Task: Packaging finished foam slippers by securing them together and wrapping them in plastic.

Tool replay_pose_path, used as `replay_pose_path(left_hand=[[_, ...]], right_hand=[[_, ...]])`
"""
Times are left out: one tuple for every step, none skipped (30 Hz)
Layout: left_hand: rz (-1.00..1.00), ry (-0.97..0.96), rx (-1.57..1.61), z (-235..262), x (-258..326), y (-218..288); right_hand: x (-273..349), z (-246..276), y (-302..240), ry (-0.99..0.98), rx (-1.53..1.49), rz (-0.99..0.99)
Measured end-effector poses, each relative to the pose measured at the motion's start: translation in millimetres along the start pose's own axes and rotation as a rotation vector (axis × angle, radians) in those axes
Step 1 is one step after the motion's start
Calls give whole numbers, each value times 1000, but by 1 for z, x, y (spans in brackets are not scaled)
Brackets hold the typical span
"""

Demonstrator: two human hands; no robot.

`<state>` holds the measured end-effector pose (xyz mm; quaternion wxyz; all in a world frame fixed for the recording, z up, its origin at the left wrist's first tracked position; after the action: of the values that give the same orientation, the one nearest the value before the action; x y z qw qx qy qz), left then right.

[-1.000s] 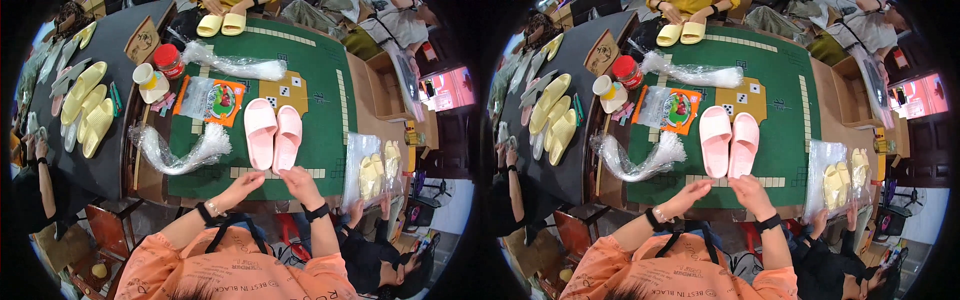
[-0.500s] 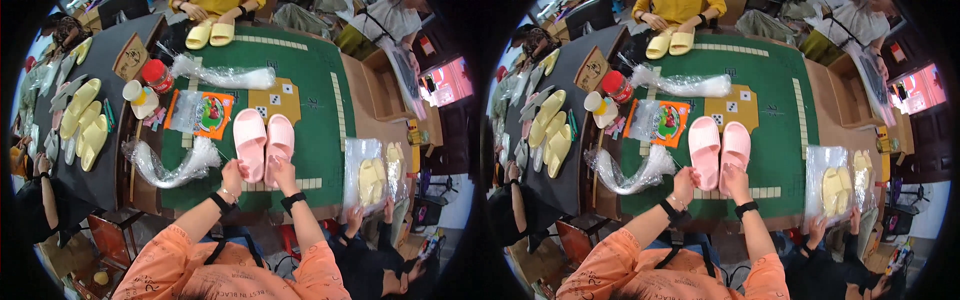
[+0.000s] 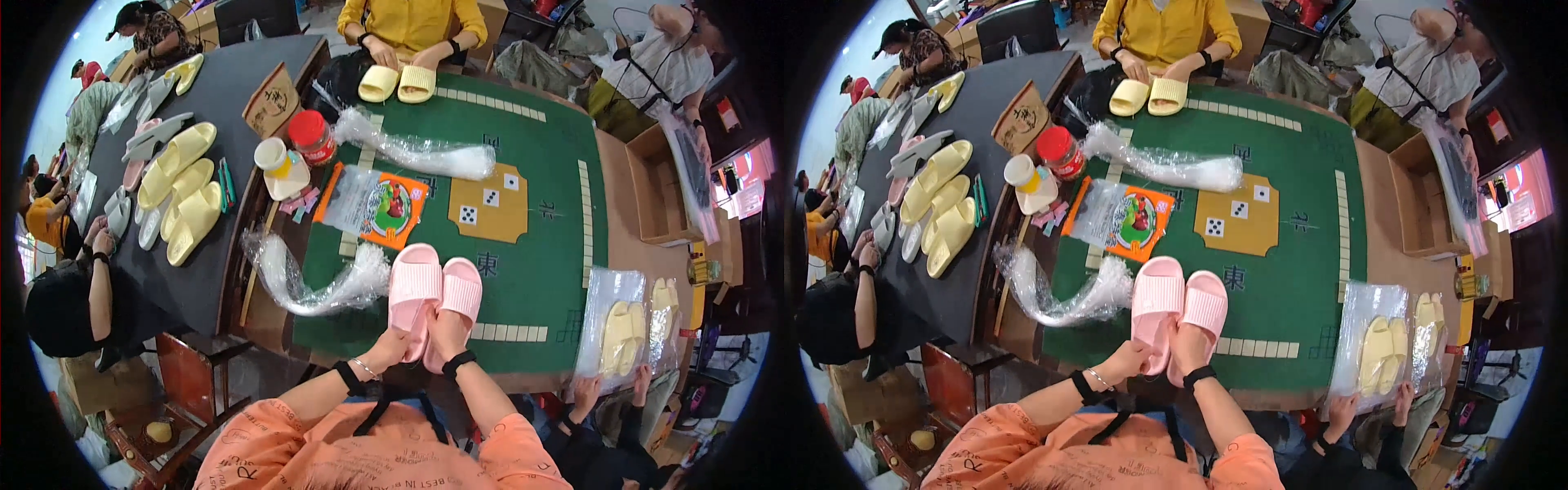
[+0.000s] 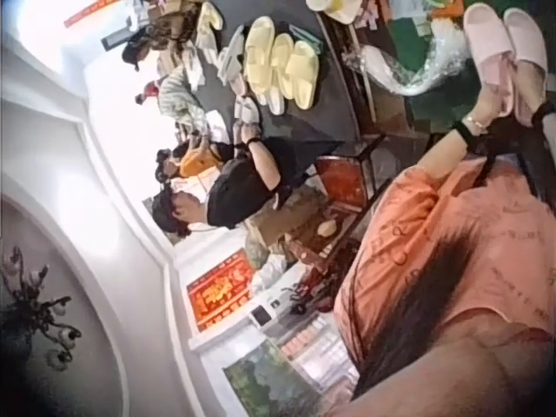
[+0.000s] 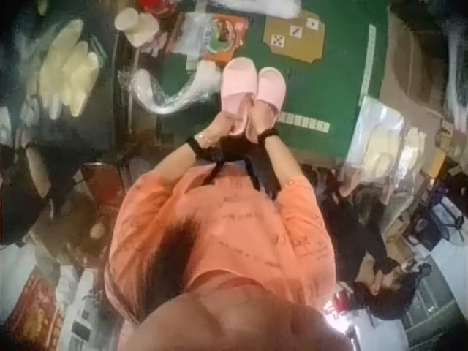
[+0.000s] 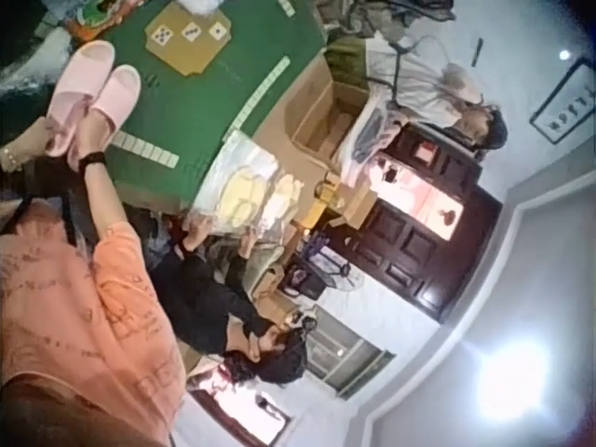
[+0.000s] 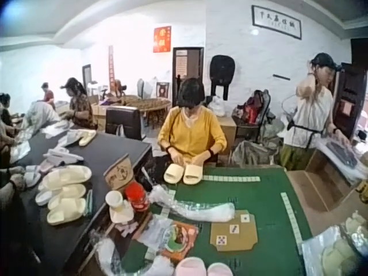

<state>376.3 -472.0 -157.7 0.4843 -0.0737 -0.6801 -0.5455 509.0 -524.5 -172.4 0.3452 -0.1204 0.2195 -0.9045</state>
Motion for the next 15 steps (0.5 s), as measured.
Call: replay_pose_path(left_hand=[[116, -95, -60, -1, 16, -19], [-400, -305, -443, -2, 15, -17], [169, -217, -11, -6, 14, -41], [126, -288, -8, -7, 11, -42], [81, -360, -5, -10, 10, -43], [111, -327, 35, -11, 11, -40], [139, -294, 73, -13, 11, -37], [172, -227, 175, -14, 5, -39], [93, -21, 115, -15, -1, -32], [-46, 93, 46, -17, -16, -35], [-188, 207, -23, -19, -30, -36], [-186, 198, -28, -23, -43, -35], [-204, 267, 18, -22, -52, -31], [-221, 337, 63, -17, -57, -30], [-213, 337, 58, -17, -63, -46]], right_hand=[[12, 2, -2, -17, 19, 8], [13, 0, 1, 37, -61, 74], [14, 2, 7, 99, -139, 132], [15, 3, 9, 59, -220, 108], [22, 4, 14, -27, -245, 100], [28, 9, 13, 3, -283, 165], [32, 15, 11, 36, -321, 229], [36, 17, 13, -44, -377, 214], [37, 17, 20, -38, -369, 203], [35, 15, 23, -36, -391, 245], [32, 14, 27, -32, -412, 287], [30, 14, 29, -65, -366, 205], [30, 16, 26, -64, -369, 196], [28, 17, 25, -66, -336, 151], [29, 16, 26, -74, -305, 108]])
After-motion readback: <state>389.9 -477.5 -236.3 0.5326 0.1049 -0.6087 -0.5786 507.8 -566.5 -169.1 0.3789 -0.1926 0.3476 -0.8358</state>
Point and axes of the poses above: each hand's wrist, its own x-axis away from the middle knuckle, its own z-axis out of the back of the hand, y = z × x, the point moved 5 cm from there along -x, towards the middle knuckle, and after that the axes turned 9 degrees about y, right-handed, at the moved point
